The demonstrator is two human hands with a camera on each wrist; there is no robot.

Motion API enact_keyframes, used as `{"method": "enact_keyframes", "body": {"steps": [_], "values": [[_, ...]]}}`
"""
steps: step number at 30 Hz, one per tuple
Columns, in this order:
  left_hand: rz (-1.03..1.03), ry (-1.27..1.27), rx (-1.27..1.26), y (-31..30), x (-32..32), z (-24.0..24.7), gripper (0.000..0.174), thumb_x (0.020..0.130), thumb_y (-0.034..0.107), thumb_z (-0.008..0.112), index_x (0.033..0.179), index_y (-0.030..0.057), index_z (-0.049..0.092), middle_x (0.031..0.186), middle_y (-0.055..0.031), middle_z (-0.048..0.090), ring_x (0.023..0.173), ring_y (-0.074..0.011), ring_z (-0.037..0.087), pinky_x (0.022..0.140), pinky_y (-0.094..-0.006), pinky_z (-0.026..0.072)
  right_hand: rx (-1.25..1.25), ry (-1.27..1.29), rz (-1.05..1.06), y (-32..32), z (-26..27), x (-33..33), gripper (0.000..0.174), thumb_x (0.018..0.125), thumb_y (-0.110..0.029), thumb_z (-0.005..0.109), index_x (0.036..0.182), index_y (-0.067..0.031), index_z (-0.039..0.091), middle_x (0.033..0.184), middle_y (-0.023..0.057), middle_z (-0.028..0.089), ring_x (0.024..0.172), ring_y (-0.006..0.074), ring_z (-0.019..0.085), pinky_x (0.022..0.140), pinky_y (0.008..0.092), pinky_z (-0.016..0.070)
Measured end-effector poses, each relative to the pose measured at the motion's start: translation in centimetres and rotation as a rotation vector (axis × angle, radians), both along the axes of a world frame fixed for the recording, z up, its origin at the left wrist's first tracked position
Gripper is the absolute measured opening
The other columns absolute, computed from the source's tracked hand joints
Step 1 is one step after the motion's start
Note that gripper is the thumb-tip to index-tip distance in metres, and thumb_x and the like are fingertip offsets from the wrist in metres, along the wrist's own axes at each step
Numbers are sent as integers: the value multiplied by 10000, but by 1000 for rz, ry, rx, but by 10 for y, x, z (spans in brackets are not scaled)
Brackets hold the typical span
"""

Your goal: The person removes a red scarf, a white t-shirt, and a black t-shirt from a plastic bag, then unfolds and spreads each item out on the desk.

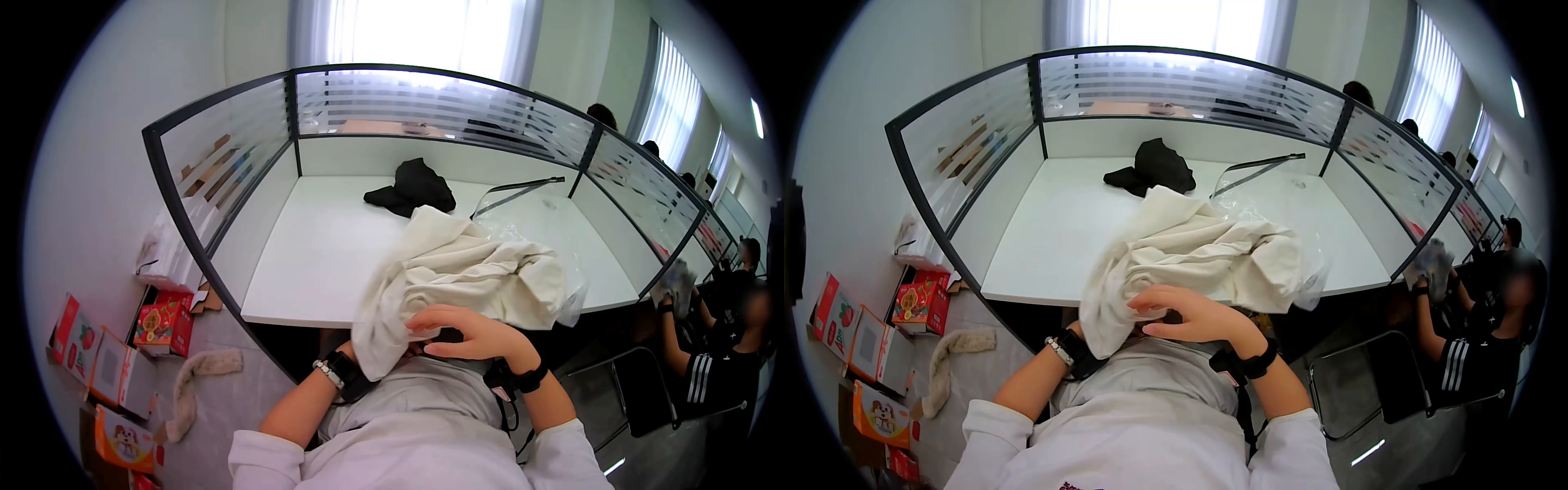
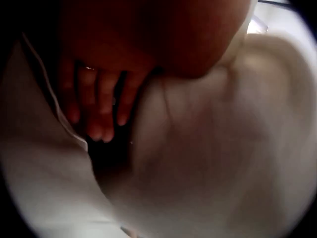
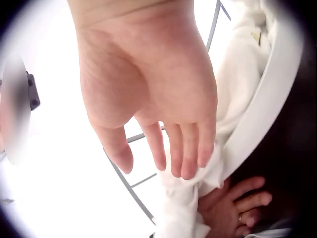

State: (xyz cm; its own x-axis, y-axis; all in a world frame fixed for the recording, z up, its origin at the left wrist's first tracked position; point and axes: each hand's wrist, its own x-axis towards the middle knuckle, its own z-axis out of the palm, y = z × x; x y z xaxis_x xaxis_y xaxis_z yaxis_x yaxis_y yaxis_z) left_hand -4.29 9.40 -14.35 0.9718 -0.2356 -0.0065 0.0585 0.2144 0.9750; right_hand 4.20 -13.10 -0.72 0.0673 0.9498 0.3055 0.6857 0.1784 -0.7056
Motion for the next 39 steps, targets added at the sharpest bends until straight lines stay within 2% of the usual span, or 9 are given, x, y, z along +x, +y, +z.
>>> {"method": "enact_keyframes", "body": {"steps": [7, 9, 12, 21, 23, 26, 28, 31, 39], "values": [[-483, 111, -483, 6, 19, -16, 588, 1107, 359, 308, 1478, -89, 396, 1406, -301, 554, 1212, -337, 619, 1059, -387, 492, 517, -343, -1117, -91, 42, 93, 401, 883, -119, 704, 1264, -22, 623, 1121, 102, 690, 1004, 191, 661, 817, 314, 537], [-422, 93, -429, 8, 18, -19, 583, 1107, 355, 311, 1475, -89, 398, 1402, -299, 556, 1212, -334, 619, 1061, -387, 491, 500, -1130, -1384, -136, 20, 193, 526, 860, -201, 730, 1321, 12, 595, 1045, 144, 704, 893, 192, 668, 735, 300, 533], [-403, 86, -404, 10, 20, -23, 577, 1107, 350, 314, 1472, -88, 401, 1398, -297, 561, 1213, -329, 619, 1064, -387, 490, -596, -70, -1208, -138, 25, 226, 596, 835, -233, 759, 1353, 9, 588, 958, 102, 701, 714, 150, 621, 619, 282, 497], [-204, 268, -14, -11, 15, -1, 502, 1074, 446, 498, 1363, 37, 527, 1264, -144, 654, 1065, -204, 628, 968, -319, 516, -912, 36, -515, -85, 144, 127, 413, 834, -22, 579, 1228, -4, 704, 774, 64, 675, 556, 165, 655, 527, 311, 523], [-148, 279, -4, -14, 10, 9, 476, 1063, 425, 546, 1336, 36, 560, 1200, -121, 682, 1045, -179, 629, 952, -313, 516, -14, 22, -778, -134, 198, 185, 183, 839, -16, 589, 978, 7, 705, 764, 52, 646, 714, 167, 685, 677, 307, 575], [-181, 250, -14, -14, 10, 8, 510, 1070, 449, 513, 1363, 33, 538, 1240, -122, 666, 1045, -182, 624, 975, -307, 502, 1183, 572, -812, -297, 268, 339, 391, 948, -242, 680, 1242, -5, 577, 1190, 140, 643, 1099, 224, 648, 941, 359, 553], [-217, 263, -1, -12, 14, 8, 504, 1081, 453, 479, 1381, 51, 530, 1282, -111, 643, 1081, -180, 612, 992, -311, 490, 1371, 1016, -912, -328, 247, 336, 519, 985, -294, 654, 1387, -6, 498, 1288, 169, 607, 1218, 278, 615, 990, 396, 547], [-250, 250, 1, -13, 34, -23, 481, 1086, 437, 467, 1396, 73, 524, 1299, -89, 630, 1103, -171, 593, 1003, -312, 480, 759, 375, -944, -363, 152, 328, 635, 974, -326, 668, 1479, -53, 396, 1409, 204, 538, 1267, 323, 587, 987, 434, 552], [-270, 268, -10, -11, 27, -19, 464, 1078, 438, 474, 1391, 99, 526, 1301, -58, 626, 1083, -152, 578, 994, -306, 473, -255, 422, -871, -180, 32, 197, 501, 996, -342, 633, 1374, -23, 554, 1132, 126, 707, 960, 191, 702, 843, 320, 568]]}}
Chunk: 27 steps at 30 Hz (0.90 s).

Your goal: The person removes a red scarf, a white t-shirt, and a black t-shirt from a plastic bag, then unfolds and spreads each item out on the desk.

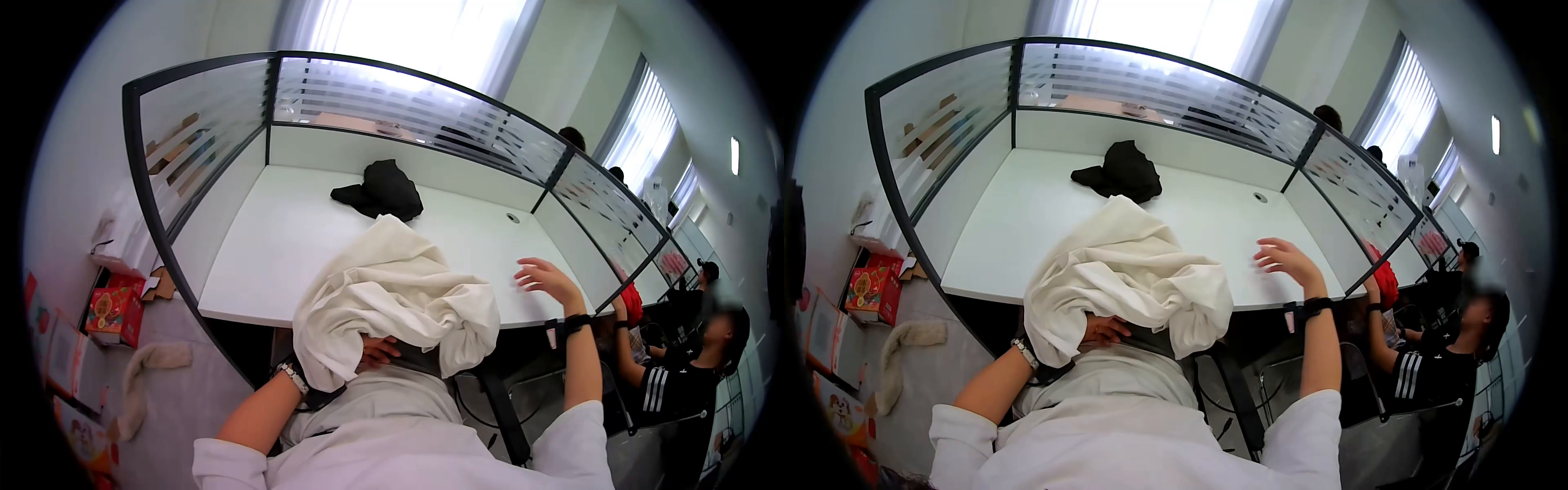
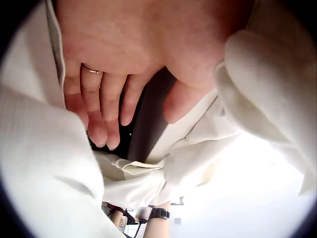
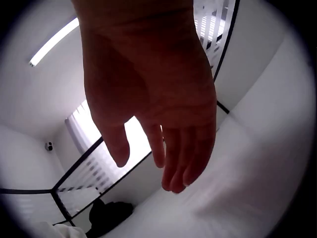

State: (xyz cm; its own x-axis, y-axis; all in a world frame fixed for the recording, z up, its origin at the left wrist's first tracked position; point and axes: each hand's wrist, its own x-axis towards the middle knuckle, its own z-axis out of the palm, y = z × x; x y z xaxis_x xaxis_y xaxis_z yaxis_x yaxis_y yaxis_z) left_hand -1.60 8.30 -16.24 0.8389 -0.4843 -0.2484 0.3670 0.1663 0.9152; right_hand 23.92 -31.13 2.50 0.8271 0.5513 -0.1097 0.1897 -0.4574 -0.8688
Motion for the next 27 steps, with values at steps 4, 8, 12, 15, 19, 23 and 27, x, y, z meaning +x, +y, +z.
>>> {"method": "enact_keyframes", "body": {"steps": [4, 8, 12, 15, 19, 23, 27], "values": [[10, 13, -7, 1, 1, -2, 462, 1076, 439, 479, 1387, 101, 528, 1297, -55, 628, 1078, -150, 578, 992, -305, 473, 84, 105, 173, 57, -42, -11, 442, 1039, -349, 583, 1368, -53, 583, 1166, 61, 701, 998, 134, 676, 874, 281, 527], [35, 23, 8, 2, 1, 0, 460, 1073, 439, 483, 1384, 103, 530, 1293, -52, 630, 1072, -148, 578, 989, -304, 473, -117, -544, 207, 99, -75, -39, 397, 931, -284, 668, 1294, -125, 646, 1028, 71, 662, 992, 227, 650, 837, 359, 521], [68, 27, 3, 3, -1, -2, 458, 1071, 439, 488, 1381, 105, 532, 1290, -49, 632, 1067, -146, 578, 986, -303, 473, -206, -920, 92, 105, -94, -54, 398, 837, -237, 699, 1224, -147, 681, 910, 133, 596, 927, 333, 622, 822, 412, 515], [91, 20, -17, 2, -3, -3, 456, 1069, 440, 491, 1378, 107, 533, 1287, -47, 634, 1063, -144, 578, 984, -302, 473, 22, -827, 105, 99, -96, -54, 350, 830, -202, 712, 1158, -81, 701, 942, 131, 628, 926, 312, 631, 809, 400, 515], [101, 13, -22, -1, -7, 6, 452, 1051, 448, 534, 1360, 119, 557, 1257, -32, 647, 1059, -127, 579, 980, -298, 473, 232, -719, 19, 99, -93, -66, 299, 817, -144, 739, 1074, 4, 697, 958, 151, 694, 868, 257, 691, 782, 329, 533], [145, 23, 17, -5, -18, 23, 428, 1034, 442, 587, 1310, 114, 594, 1216, -28, 664, 1029, -110, 598, 940, -280, 495, 208, -660, -47, 103, -84, -77, 260, 809, -137, 746, 1013, 15, 694, 900, 137, 715, 796, 211, 684, 734, 312, 533], [150, -30, 102, -11, -20, 36, 365, 1046, 388, 596, 1273, 104, 634, 1201, -10, 676, 1032, -90, 602, 922, -262, 511, 211, -590, -73, 101, -78, -84, 230, 809, -107, 724, 1003, 13, 692, 883, 113, 702, 787, 184, 656, 733, 302, 521]]}}
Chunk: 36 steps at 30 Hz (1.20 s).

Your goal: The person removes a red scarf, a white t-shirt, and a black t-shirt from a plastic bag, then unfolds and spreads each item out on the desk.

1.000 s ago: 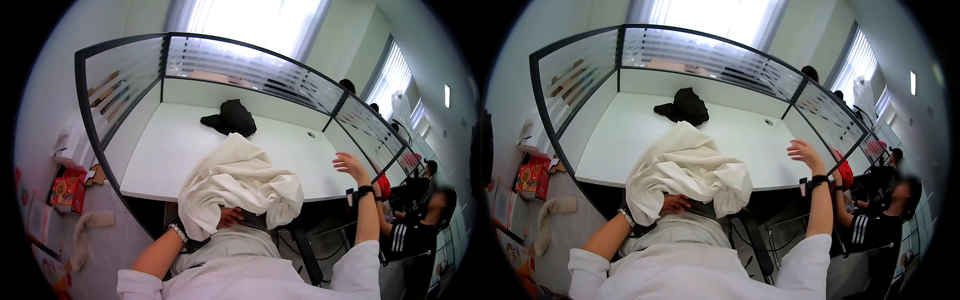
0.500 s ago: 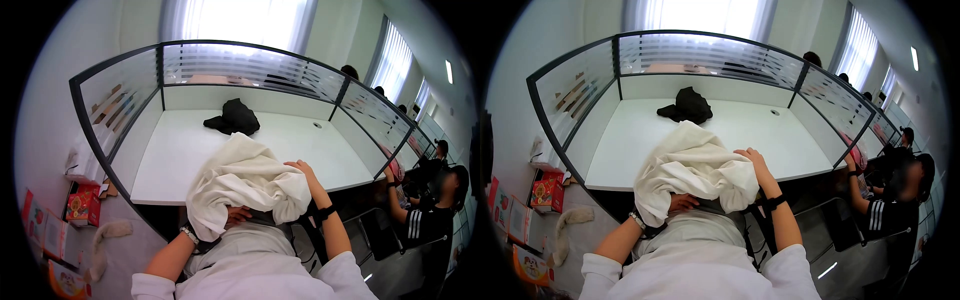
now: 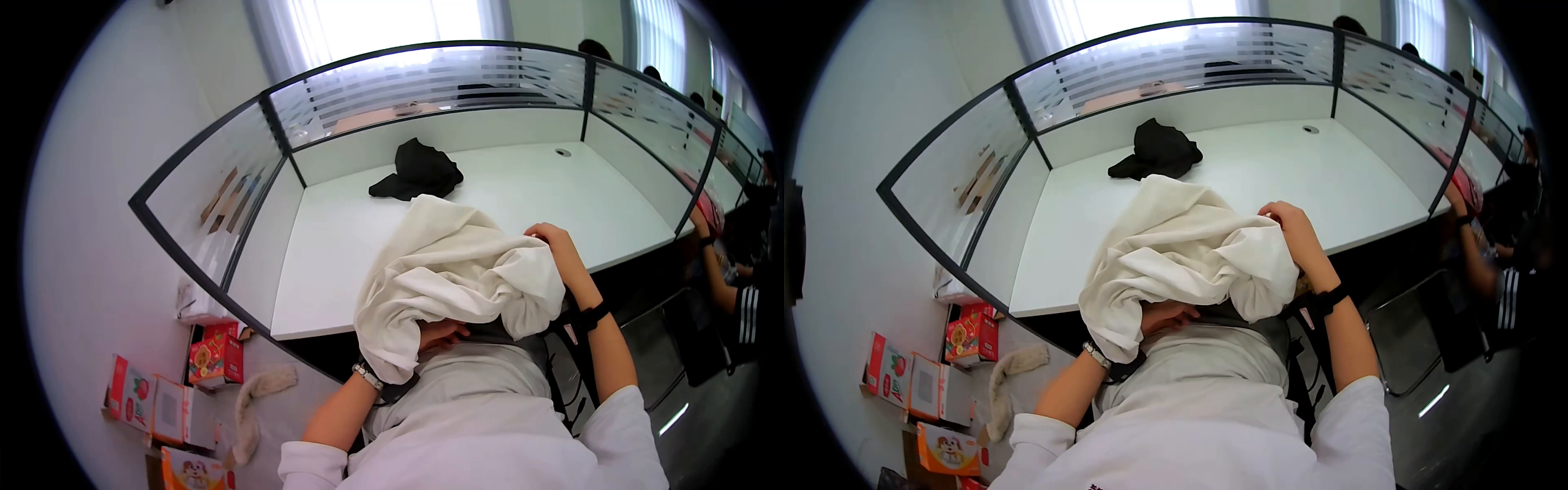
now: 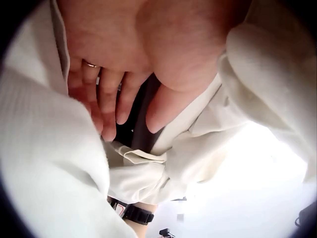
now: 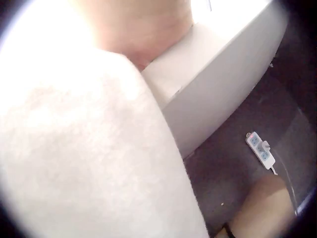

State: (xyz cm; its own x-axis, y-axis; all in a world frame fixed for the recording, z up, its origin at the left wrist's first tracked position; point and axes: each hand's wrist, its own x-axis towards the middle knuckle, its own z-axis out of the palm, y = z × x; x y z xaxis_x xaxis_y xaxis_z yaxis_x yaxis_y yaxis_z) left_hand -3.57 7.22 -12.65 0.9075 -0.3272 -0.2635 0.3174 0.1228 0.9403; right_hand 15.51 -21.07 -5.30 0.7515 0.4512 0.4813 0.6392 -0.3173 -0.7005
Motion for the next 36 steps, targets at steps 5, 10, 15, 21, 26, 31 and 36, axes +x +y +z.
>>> {"method": "enact_keyframes", "body": {"steps": [5, 10, 15, 21, 26, 31, 36], "values": [[-171, -278, 127, -19, -17, 38, 491, 1073, 335, 489, 1430, -1, 485, 1334, -112, 594, 1160, -182, 556, 1065, -349, 438, -19, 41, 31, -5, -8, 12, 209, 814, -121, 721, 985, -3, 701, 809, 59, 665, 742, 140, 579, 697, 295, 483], [3, -122, 90, -24, -18, 64, 610, 1124, 394, 221, 1461, -71, 426, 1413, -249, 558, 1168, -287, 599, 1086, -423, 437, -55, 37, -8, -6, -10, 15, 256, 832, -251, 690, 989, -55, 742, 823, 100, 704, 744, 242, 634, 697, 355, 507], [141, 23, -153, -39, -7, 79, 520, 1111, 323, 335, 1465, -49, 414, 1396, -248, 581, 1208, -298, 601, 1071, -422, 460, -56, -52, 74, -6, -16, 21, 275, 807, -221, 700, 997, -26, 739, 911, 148, 726, 816, 304, 670, 733, 376, 514], [394, -186, -293, -43, 27, 127, 430, 1098, 300, 448, 1372, -25, 514, 1284, -167, 652, 1201, -266, 601, 1113, -420, 415, -33, -18, 73, -7, -20, 22, 275, 818, -224, 700, 1014, -36, 742, 918, 144, 732, 844, 310, 678, 755, 375, 521], [456, -715, -184, -27, 32, 163, 326, 1081, 231, 501, 1282, -12, 585, 1295, -96, 635, 1251, -217, 547, 1165, -404, 360, -64, 46, 25, -5, -14, 17, 209, 852, -173, 651, 994, -49, 743, 826, 92, 704, 756, 244, 633, 704, 355, 492], [477, -728, 33, -29, 64, 148, 486, 1038, 171, 544, 1458, -56, 456, 1509, -183, 499, 1435, -265, 423, 1208, -347, 279, -41, 51, 19, -2, -17, 18, 184, 876, -190, 643, 947, -59, 751, 777, 83, 682, 711, 212, 605, 671, 340, 479], [233, -970, 1553, -14, 68, 92, 475, 905, 118, 657, 1357, 0, 569, 1404, -203, 558, 1311, -385, 507, 1101, -435, 407, -58, -32, 24, -4, -23, 21, 192, 880, -182, 633, 953, -44, 745, 795, 106, 688, 715, 211, 605, 683, 335, 486]]}}
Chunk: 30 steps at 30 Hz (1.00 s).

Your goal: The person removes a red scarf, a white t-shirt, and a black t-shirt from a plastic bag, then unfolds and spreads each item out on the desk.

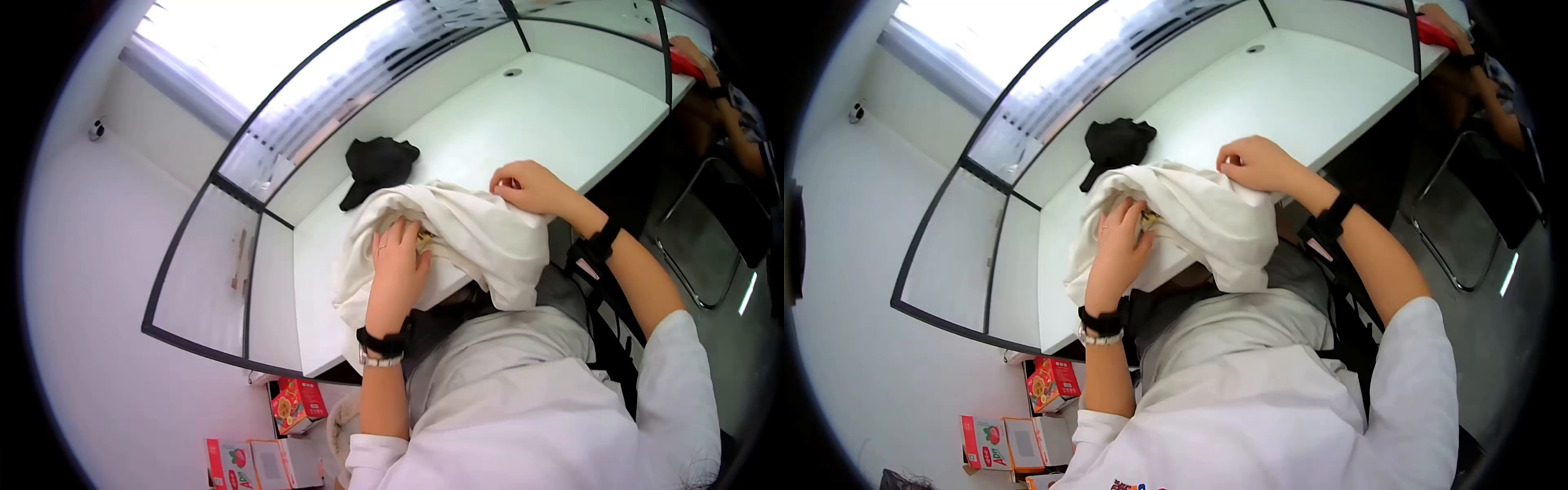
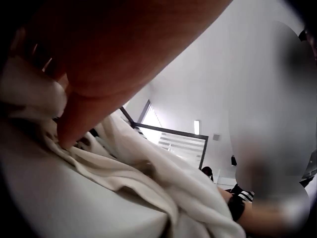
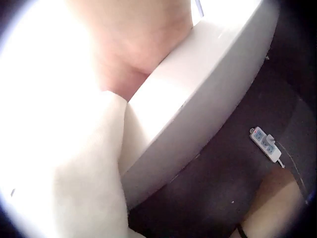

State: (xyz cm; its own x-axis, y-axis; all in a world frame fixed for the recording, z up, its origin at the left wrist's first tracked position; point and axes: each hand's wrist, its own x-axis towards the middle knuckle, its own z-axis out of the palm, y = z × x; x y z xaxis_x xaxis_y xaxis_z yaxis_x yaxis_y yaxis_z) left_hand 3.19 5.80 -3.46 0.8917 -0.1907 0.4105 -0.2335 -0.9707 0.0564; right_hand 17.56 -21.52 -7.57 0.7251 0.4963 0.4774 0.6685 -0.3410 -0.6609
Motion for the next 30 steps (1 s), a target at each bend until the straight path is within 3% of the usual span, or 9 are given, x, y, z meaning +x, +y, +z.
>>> {"method": "enact_keyframes", "body": {"steps": [3, 5, 9, 13, 15, 16, 22, 25, 30], "values": [[-352, 294, -267, -38, -38, 37, 399, 877, -44, 616, 1267, 33, 587, 1358, -172, 569, 1264, -395, 519, 1073, -416, 422, 28, 84, 27, -1, 9, -4, 191, 889, -168, 631, 976, -35, 736, 768, 82, 676, 702, 169, 587, 671, 307, 475], [-503, 380, -267, -43, -43, 32, 424, 875, -42, 631, 1288, 31, 571, 1364, -166, 559, 1263, -389, 521, 1060, -405, 431, 2, 90, 4, -1, 7, -1, 226, 885, -225, 628, 988, -62, 746, 796, 101, 697, 710, 233, 633, 680, 348, 501], [-273, 320, -238, -37, -24, 21, 470, 858, 81, 742, 1299, 27, 588, 1343, -155, 562, 1204, -351, 540, 1031, -385, 444, -3, 116, -10, 1, 10, -3, 202, 891, -201, 617, 963, -64, 747, 774, 89, 682, 719, 206, 615, 684, 337, 495], [-329, 155, -253, -28, -15, 14, 450, 832, 143, 789, 1233, 15, 628, 1260, -144, 612, 1098, -331, 575, 953, -386, 484, 25, 96, 25, 0, 14, -8, 198, 885, -197, 624, 956, -55, 741, 743, 75, 654, 687, 172, 561, 678, 316, 467], [-277, 333, -332, -29, -14, 19, 392, 819, 145, 791, 1155, 0, 650, 1083, -149, 674, 985, -334, 606, 875, -400, 507, 10, 125, 35, 0, 16, -8, 188, 886, -157, 635, 969, -13, 723, 728, 43, 611, 688, 120, 515, 663, 285, 439], [-298, 302, -325, -33, -19, 19, 369, 802, 136, 790, 1114, -5, 654, 920, -158, 686, 871, -341, 613, 818, -400, 513, -4, 132, 44, 1, 17, -6, 192, 889, -164, 634, 975, -20, 726, 723, 34, 605, 686, 111, 510, 658, 278, 433], [-301, 315, -249, -40, -34, 33, 205, 881, 116, 637, 1040, -1, 695, 970, -219, 700, 893, -422, 637, 791, -443, 521, 141, 436, 163, -1, 37, -20, 227, 958, -192, 598, 1067, -23, 703, 861, -16, 624, 804, 75, 526, 745, 225, 430], [-264, 289, -248, -56, -54, 59, 164, 883, 143, 622, 887, -11, 676, 822, -204, 673, 743, -406, 640, 703, -461, 522, 282, 215, 274, 11, 75, -70, 161, 968, -131, 597, 1049, -36, 697, 906, -18, 629, 839, 70, 518, 778, 232, 440], [-411, 181, -163, -61, -85, 80, 134, 830, 123, 662, 918, 23, 676, 749, -166, 655, 692, -372, 641, 639, -457, 503, 191, -149, 494, 10, 122, -163, 198, 889, -131, 673, 1041, -5, 679, 875, 91, 628, 794, 209, 592, 694, 329, 467]]}}
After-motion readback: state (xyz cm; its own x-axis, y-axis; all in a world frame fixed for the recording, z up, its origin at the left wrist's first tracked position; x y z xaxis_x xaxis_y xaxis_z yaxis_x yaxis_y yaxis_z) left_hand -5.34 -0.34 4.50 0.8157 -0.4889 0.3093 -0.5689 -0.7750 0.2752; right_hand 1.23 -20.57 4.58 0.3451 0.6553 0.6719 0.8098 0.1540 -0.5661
